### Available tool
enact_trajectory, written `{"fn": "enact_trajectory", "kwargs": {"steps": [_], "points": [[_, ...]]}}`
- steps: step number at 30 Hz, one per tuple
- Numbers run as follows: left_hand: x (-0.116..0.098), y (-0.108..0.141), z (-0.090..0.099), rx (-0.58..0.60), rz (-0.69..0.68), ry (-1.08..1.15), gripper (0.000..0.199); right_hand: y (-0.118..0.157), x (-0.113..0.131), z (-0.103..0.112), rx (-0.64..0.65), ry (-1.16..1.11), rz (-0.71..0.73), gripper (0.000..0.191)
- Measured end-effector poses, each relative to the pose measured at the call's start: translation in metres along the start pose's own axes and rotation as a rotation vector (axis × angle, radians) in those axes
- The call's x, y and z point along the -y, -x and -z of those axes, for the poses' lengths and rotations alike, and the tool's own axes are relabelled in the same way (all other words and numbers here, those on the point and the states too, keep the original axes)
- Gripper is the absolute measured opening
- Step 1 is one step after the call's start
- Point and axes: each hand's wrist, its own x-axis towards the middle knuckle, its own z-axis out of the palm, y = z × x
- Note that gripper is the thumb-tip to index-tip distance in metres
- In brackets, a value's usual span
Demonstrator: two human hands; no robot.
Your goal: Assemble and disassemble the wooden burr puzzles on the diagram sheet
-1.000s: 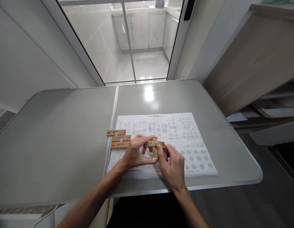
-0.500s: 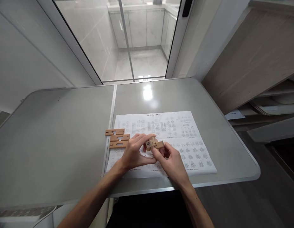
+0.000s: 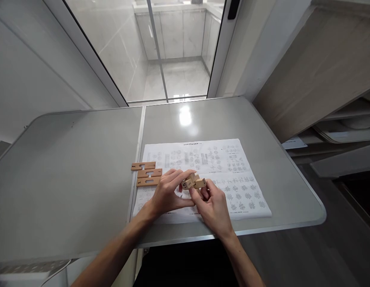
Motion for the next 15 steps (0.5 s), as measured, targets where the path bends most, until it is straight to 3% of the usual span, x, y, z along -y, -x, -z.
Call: {"fn": "enact_trajectory", "kwargs": {"steps": [4, 9, 15], "points": [[0.0, 0.001, -0.001, -0.009, 0.005, -0.013, 0.052, -0.002, 0.004, 0.003, 0.021, 0.017, 0.005, 0.045], [-0.001, 0.0, -0.001, -0.021, 0.013, 0.013, 0.054, -0.005, 0.014, 0.016, 0.149, 0.038, 0.003, 0.042], [0.001, 0.001, -0.002, -0.018, 0.008, 0.011, 0.053, -0.005, 0.017, 0.017, 0.054, 0.136, 0.07, 0.052]]}}
